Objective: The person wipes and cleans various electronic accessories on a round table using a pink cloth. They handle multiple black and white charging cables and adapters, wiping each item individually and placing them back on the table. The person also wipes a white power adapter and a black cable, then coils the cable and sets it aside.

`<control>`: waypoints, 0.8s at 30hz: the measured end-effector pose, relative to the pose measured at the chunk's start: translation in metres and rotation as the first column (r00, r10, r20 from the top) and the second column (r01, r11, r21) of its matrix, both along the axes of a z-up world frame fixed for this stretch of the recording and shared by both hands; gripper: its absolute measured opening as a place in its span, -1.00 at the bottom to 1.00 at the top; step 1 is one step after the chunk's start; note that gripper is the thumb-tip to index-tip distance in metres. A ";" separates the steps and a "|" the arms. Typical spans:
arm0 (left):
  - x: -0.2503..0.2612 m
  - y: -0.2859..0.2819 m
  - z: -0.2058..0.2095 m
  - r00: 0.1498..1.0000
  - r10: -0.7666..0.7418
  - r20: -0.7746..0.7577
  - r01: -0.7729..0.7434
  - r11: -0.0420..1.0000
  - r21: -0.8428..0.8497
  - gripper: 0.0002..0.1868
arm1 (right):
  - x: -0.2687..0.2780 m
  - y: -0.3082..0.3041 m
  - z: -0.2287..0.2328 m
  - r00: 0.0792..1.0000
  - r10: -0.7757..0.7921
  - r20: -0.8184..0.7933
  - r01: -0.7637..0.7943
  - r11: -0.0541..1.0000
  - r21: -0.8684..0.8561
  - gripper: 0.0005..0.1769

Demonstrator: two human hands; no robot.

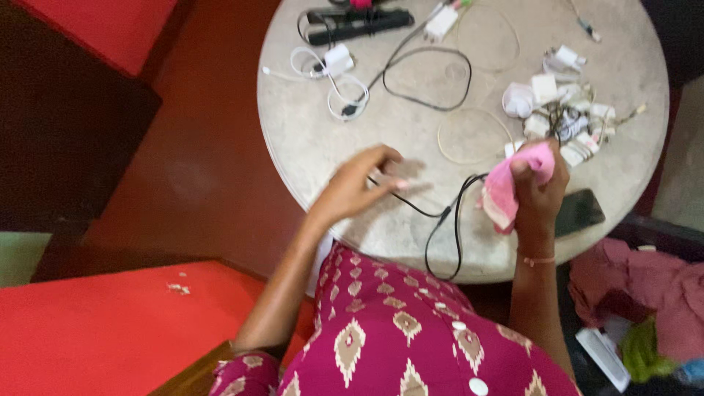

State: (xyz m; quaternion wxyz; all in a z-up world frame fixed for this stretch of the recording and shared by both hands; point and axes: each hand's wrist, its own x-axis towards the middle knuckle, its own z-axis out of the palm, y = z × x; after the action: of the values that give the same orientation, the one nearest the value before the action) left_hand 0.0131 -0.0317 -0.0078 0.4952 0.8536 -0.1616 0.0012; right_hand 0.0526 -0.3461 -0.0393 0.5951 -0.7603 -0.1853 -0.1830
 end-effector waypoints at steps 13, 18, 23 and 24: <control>0.014 -0.055 -0.012 0.966 -0.138 -0.220 0.011 0.868 -0.497 -0.85 | -0.015 0.042 -0.009 0.986 0.023 -0.163 -0.032 0.998 -0.050 -0.47; 0.005 0.070 0.016 0.939 0.280 -0.197 -0.340 0.693 -0.636 -0.71 | 0.015 -0.039 0.007 0.965 -0.247 -0.084 0.236 0.964 -0.124 -0.48; 0.005 0.067 0.011 0.925 0.281 -0.256 -0.379 0.626 -0.681 -0.69 | 0.023 -0.064 -0.002 0.975 -0.216 0.057 0.222 0.967 -0.128 -0.45; 0.009 0.060 0.008 0.920 0.275 -0.281 -0.392 0.619 -0.681 -0.68 | 0.025 -0.057 -0.008 0.976 -0.211 0.049 0.214 0.973 -0.084 -0.46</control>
State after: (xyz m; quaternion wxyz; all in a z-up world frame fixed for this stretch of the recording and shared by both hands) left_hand 0.0216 0.0282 0.0002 0.7930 0.5998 0.0513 0.0935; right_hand 0.0779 -0.4027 -0.0470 0.5340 -0.7977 -0.1226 -0.2521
